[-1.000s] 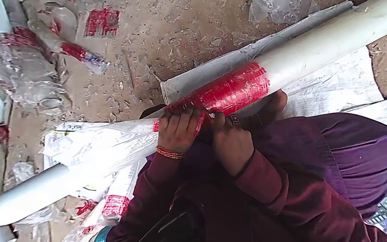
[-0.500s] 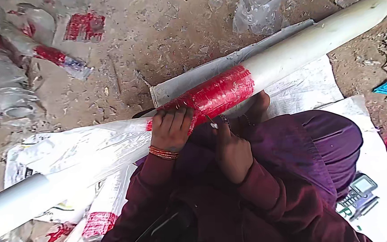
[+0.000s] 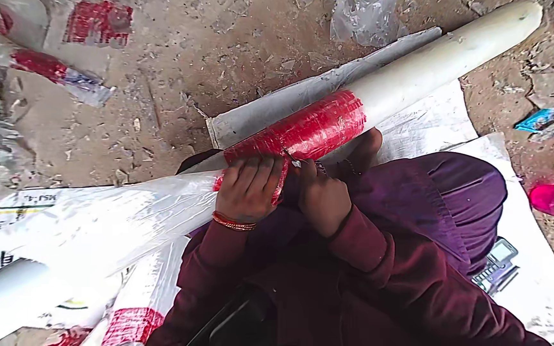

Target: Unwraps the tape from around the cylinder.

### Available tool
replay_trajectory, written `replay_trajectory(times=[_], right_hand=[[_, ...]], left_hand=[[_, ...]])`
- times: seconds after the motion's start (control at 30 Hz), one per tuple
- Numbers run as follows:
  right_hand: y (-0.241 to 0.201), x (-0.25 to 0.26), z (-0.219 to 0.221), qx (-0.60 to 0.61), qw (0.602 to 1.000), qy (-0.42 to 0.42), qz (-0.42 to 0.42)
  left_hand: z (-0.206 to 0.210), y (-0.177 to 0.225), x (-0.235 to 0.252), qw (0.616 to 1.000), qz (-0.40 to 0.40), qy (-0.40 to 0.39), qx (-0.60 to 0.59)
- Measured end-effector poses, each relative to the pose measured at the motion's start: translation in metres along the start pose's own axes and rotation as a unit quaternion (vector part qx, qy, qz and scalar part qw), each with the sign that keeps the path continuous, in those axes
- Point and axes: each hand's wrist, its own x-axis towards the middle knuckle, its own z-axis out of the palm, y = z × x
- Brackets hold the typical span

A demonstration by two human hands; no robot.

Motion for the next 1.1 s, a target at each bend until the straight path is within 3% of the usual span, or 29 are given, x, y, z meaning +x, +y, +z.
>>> replay_trajectory(times=[0.17, 0.3, 0.43, 0.6, 0.9, 1.1], right_hand=[[0.008, -0.019, 0.008, -0.042, 0.999, 0.034, -0.005], [0.009, -0.027, -0.004, -0.022, 1.000, 0.005, 0.012], [0.009, -0.020, -0.011, 0.006, 0.998, 0.055, -0.016], [0.007, -0.003, -0.008, -0.004, 0.999, 0.022, -0.030], [0.016, -0.019, -0.018, -0.034, 0.999, -0.037, -0.021], [0.010, -0.019, -0.004, 0.009, 0.999, 0.031, -0.010]], left_hand=[[0.000, 0.004, -0.003, 1.000, -0.007, 0.008, -0.008], [-0.001, 0.006, -0.004, 1.000, 0.000, 0.020, -0.007], [-0.001, 0.004, -0.004, 1.000, 0.009, 0.026, -0.011], [-0.001, 0.003, -0.001, 0.999, 0.005, 0.029, -0.013], [0.000, 0.003, -0.004, 0.999, 0.007, 0.031, -0.013], [-0.002, 0.000, -0.002, 0.999, 0.005, 0.025, -0.033]])
